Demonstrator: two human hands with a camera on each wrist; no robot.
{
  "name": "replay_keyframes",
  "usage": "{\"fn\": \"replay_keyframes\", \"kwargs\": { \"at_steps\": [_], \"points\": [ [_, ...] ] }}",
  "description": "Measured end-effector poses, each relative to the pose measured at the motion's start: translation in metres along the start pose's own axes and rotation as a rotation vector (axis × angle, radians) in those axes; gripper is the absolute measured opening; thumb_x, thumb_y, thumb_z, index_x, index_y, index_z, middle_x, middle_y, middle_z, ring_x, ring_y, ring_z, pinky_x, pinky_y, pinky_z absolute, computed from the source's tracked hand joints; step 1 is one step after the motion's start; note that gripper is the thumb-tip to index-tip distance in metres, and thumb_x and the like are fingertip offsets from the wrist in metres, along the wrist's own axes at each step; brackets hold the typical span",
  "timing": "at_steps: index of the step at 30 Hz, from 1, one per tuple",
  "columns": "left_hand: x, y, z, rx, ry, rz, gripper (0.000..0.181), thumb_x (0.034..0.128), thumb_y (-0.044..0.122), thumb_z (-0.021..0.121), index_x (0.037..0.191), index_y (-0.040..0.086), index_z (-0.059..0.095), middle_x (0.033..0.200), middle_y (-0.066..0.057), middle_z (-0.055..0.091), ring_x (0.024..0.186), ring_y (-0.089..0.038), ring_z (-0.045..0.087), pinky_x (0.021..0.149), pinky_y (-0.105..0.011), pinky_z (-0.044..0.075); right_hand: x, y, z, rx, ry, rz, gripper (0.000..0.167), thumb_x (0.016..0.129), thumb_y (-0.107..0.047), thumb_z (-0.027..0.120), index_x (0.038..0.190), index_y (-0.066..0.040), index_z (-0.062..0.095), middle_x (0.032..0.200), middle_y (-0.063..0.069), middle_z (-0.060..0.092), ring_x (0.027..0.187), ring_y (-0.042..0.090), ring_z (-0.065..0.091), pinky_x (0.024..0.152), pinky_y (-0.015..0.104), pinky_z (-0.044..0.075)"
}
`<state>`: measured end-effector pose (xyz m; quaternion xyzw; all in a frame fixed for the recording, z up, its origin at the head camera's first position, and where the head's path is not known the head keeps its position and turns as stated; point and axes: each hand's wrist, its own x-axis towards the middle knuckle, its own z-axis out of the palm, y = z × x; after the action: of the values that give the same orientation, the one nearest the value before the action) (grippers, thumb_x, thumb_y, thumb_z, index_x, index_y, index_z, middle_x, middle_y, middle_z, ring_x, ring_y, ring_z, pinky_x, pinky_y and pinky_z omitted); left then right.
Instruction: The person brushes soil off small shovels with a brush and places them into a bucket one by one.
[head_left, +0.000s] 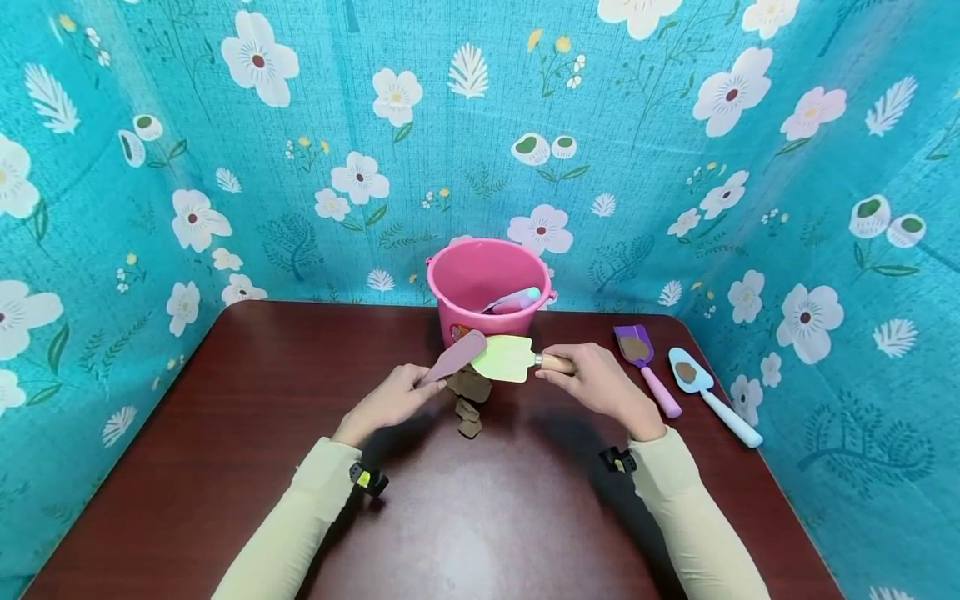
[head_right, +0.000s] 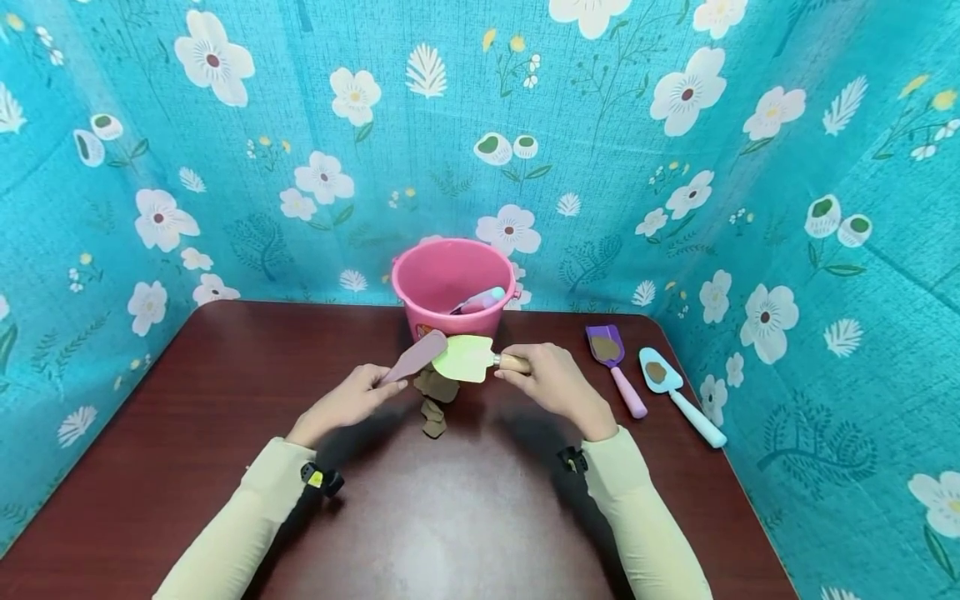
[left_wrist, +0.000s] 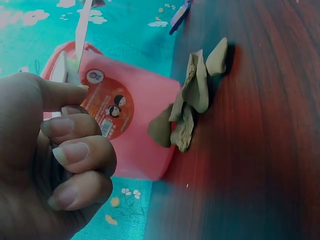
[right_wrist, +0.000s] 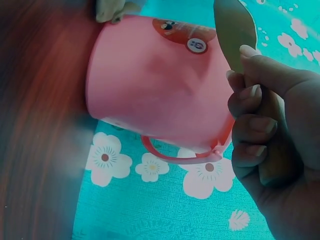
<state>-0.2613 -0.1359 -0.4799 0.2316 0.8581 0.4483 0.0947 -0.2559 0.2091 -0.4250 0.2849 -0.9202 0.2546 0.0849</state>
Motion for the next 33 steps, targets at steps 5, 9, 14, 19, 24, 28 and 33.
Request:
{"fn": "replay_keyframes", "kwargs": {
  "at_steps": [5,9,14,19,24,28,33],
  "points": [
    [-0.002,0.006,0.001,-0.009,-0.004,0.014,0.025,0.1014,0.021,0.063,0.081,0.007,0.062,0.058,0.001,0.044,0.051,-0.011,0.039,0.047,-0.024,0.032,0.000,0.000,0.003,0.022,-0.003,0.002,0.013,0.090,-0.033,0.079,0.094,-0.025,0.069,0.069,-0.012,0.054,0.068,0.010,0.052,0.065,0.031,0.045],
    [-0.001,0.019,0.008,-0.040,-0.048,0.051,0.026,0.1014,0.021,0.063,0.082,0.004,0.062,0.059,0.001,0.045,0.052,-0.011,0.040,0.048,-0.024,0.033,0.003,-0.003,0.009,0.035,-0.004,-0.009,0.018,0.089,-0.031,0.080,0.102,-0.020,0.074,0.077,-0.013,0.062,0.072,0.010,0.055,0.067,0.032,0.047],
    [0.003,0.030,0.017,-0.052,-0.107,0.086,0.026,0.1016,0.027,0.063,0.083,0.009,0.064,0.058,0.004,0.043,0.051,-0.009,0.038,0.047,-0.024,0.033,0.007,-0.007,0.014,0.029,-0.024,-0.019,0.021,0.091,-0.033,0.078,0.107,-0.020,0.074,0.081,-0.014,0.066,0.073,0.009,0.057,0.068,0.032,0.048],
    [0.006,0.030,0.018,-0.014,-0.102,0.087,0.027,0.1017,0.026,0.063,0.079,0.012,0.061,0.057,0.004,0.042,0.050,-0.008,0.038,0.048,-0.024,0.033,0.007,-0.010,0.013,0.025,-0.021,-0.032,0.021,0.091,-0.033,0.078,0.107,-0.022,0.074,0.083,-0.015,0.067,0.074,0.007,0.058,0.070,0.032,0.050],
    [0.006,0.022,0.010,-0.008,-0.067,0.048,0.028,0.1018,0.024,0.063,0.078,0.011,0.060,0.058,0.001,0.044,0.050,-0.010,0.039,0.047,-0.024,0.032,0.003,-0.009,0.001,0.034,-0.014,-0.026,0.018,0.090,-0.035,0.078,0.102,-0.022,0.074,0.076,-0.014,0.062,0.071,0.008,0.055,0.067,0.031,0.048],
    [0.006,0.012,0.002,0.017,-0.030,0.032,0.024,0.1022,0.022,0.062,0.082,0.010,0.062,0.059,0.001,0.044,0.051,-0.011,0.038,0.046,-0.025,0.031,0.001,-0.006,-0.013,0.045,-0.040,0.012,0.018,0.090,-0.036,0.078,0.101,-0.023,0.074,0.072,-0.011,0.057,0.068,0.010,0.053,0.064,0.030,0.046],
    [0.001,0.003,-0.006,0.046,-0.001,-0.007,0.022,0.1025,0.025,0.062,0.087,0.010,0.065,0.058,0.001,0.044,0.049,-0.012,0.038,0.046,-0.025,0.031,-0.002,0.001,-0.032,0.141,-0.088,0.094,0.021,0.090,-0.033,0.079,0.106,-0.019,0.076,0.076,-0.005,0.064,0.068,0.015,0.056,0.061,0.030,0.048]
  ]
}}
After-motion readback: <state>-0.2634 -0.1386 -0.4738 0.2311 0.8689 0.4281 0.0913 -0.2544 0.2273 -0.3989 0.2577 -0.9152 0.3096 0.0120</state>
